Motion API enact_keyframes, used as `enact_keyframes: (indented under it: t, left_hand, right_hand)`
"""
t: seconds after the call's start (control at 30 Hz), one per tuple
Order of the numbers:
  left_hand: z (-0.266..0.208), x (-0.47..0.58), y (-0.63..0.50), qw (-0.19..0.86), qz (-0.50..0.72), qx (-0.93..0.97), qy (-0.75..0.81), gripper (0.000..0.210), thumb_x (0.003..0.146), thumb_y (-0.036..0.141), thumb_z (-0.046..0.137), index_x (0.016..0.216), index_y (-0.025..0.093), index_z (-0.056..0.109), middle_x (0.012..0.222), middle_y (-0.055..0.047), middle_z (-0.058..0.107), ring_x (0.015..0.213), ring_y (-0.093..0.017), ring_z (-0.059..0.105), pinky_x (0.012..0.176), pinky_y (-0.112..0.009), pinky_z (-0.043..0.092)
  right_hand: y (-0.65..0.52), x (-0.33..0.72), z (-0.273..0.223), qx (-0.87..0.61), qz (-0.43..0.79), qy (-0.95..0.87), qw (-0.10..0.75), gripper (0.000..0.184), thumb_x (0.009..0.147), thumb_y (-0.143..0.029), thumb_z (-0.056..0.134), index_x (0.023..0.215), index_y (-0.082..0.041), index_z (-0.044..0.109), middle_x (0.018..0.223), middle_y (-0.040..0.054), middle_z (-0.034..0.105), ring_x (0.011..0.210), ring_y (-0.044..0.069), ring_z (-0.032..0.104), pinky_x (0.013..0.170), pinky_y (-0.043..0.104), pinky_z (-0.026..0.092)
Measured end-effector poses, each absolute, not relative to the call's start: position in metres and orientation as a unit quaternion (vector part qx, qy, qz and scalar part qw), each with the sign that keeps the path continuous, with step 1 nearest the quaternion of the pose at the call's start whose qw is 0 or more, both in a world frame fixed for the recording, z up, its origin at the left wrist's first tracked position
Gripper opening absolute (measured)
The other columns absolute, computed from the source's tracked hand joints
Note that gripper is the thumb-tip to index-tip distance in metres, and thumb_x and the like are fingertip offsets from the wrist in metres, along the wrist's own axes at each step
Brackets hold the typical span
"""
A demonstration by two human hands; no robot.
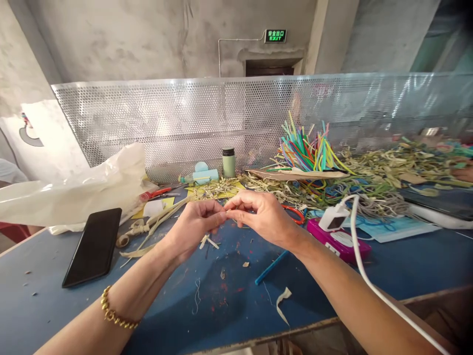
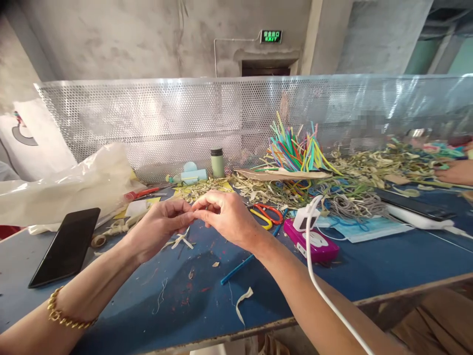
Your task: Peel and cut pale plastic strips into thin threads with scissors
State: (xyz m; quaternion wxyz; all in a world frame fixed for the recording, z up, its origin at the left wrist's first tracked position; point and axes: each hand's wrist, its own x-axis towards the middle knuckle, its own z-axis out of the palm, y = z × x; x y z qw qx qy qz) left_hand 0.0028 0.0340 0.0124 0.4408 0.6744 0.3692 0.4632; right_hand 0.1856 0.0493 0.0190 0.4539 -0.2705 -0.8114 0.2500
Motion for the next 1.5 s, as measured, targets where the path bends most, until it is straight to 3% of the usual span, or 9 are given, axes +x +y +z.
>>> enact_keyframes:
  t: [0.13,0.3,0.57,0.73,0.9,1.23,1.33,1.43,1.5]
  left_hand:
    - [0.013,0.003,0.032,0.452,0.457,0.673,0.366,0.025,0.078,0.037,0.068,0.068,0.014,0.061,0.057,0.002,0.051,0.053,-0.008,0.044,0.051,-0.022,0.033]
    - [0.018,0.004,0.029,0.431,0.423,0.702,0.377,0.022,0.08,0.035,0.064,0.078,0.014,0.068,0.059,0.0,0.055,0.055,-0.01,0.047,0.053,-0.023,0.035]
    - [0.017,0.008,0.027,0.249,0.412,0.767,0.424,0.024,0.08,0.033,0.061,0.066,0.015,0.069,0.054,0.001,0.05,0.052,-0.009,0.039,0.048,-0.023,0.027]
    - [0.015,0.007,0.029,0.366,0.489,0.675,0.415,0.021,0.077,0.034,0.064,0.068,0.015,0.069,0.053,0.002,0.052,0.052,-0.01,0.043,0.051,-0.024,0.032]
    - [0.009,0.011,0.032,0.435,0.546,0.602,0.387,0.022,0.075,0.034,0.067,0.069,0.013,0.067,0.057,0.001,0.056,0.053,-0.009,0.044,0.053,-0.024,0.033]
    - [0.006,0.012,0.031,0.341,0.528,0.64,0.443,0.031,0.078,0.042,0.065,0.065,0.014,0.065,0.051,0.0,0.055,0.05,-0.01,0.045,0.05,-0.024,0.033]
    - [0.014,0.008,0.028,0.325,0.516,0.658,0.441,0.034,0.079,0.044,0.064,0.063,0.014,0.064,0.051,0.0,0.056,0.049,-0.01,0.046,0.049,-0.023,0.034]
    - [0.026,-0.004,0.032,0.33,0.426,0.738,0.406,0.028,0.079,0.04,0.065,0.072,0.014,0.069,0.06,-0.003,0.063,0.054,-0.012,0.053,0.053,-0.024,0.04]
    - [0.032,-0.017,0.039,0.257,0.398,0.773,0.421,0.021,0.08,0.033,0.062,0.08,0.014,0.073,0.068,-0.004,0.067,0.062,-0.014,0.057,0.059,-0.025,0.044]
  right_hand:
    - [0.048,0.186,0.021,-0.269,0.235,-0.806,0.471,0.02,0.083,-0.036,0.07,0.078,-0.016,0.068,0.069,-0.0002,0.061,0.054,0.009,0.055,0.051,0.023,0.044]
    - [0.048,0.19,0.027,-0.267,0.17,-0.83,0.459,0.021,0.088,-0.027,0.065,0.07,-0.016,0.064,0.068,-0.001,0.058,0.057,0.009,0.052,0.056,0.023,0.041]
    - [0.046,0.19,0.025,-0.296,0.077,-0.854,0.421,0.023,0.09,-0.022,0.06,0.068,-0.016,0.058,0.068,0.0005,0.06,0.064,0.011,0.052,0.062,0.025,0.039]
    - [0.048,0.186,0.02,-0.309,0.22,-0.795,0.473,0.024,0.093,-0.038,0.056,0.085,-0.017,0.065,0.06,-0.0021,0.058,0.052,0.01,0.052,0.053,0.024,0.042]
    - [0.053,0.179,0.012,-0.316,0.305,-0.748,0.497,0.02,0.083,-0.035,0.067,0.088,-0.016,0.069,0.07,0.0009,0.065,0.052,0.01,0.054,0.049,0.024,0.043]
    - [0.051,0.167,0.005,-0.302,0.401,-0.661,0.558,0.02,0.073,-0.036,0.077,0.079,-0.018,0.072,0.058,-0.0027,0.058,0.05,0.01,0.045,0.047,0.024,0.036]
    - [0.05,0.166,0.005,-0.271,0.454,-0.637,0.561,0.02,0.074,-0.036,0.077,0.082,-0.018,0.07,0.057,-0.0035,0.056,0.05,0.01,0.046,0.047,0.024,0.036]
    - [0.048,0.167,0.008,-0.246,0.491,-0.628,0.551,0.019,0.079,-0.036,0.072,0.086,-0.018,0.066,0.056,-0.004,0.056,0.049,0.01,0.047,0.048,0.024,0.036]
    - [0.048,0.166,0.009,-0.26,0.482,-0.637,0.542,0.019,0.082,-0.036,0.069,0.085,-0.017,0.064,0.058,-0.0026,0.057,0.05,0.01,0.048,0.049,0.025,0.037]
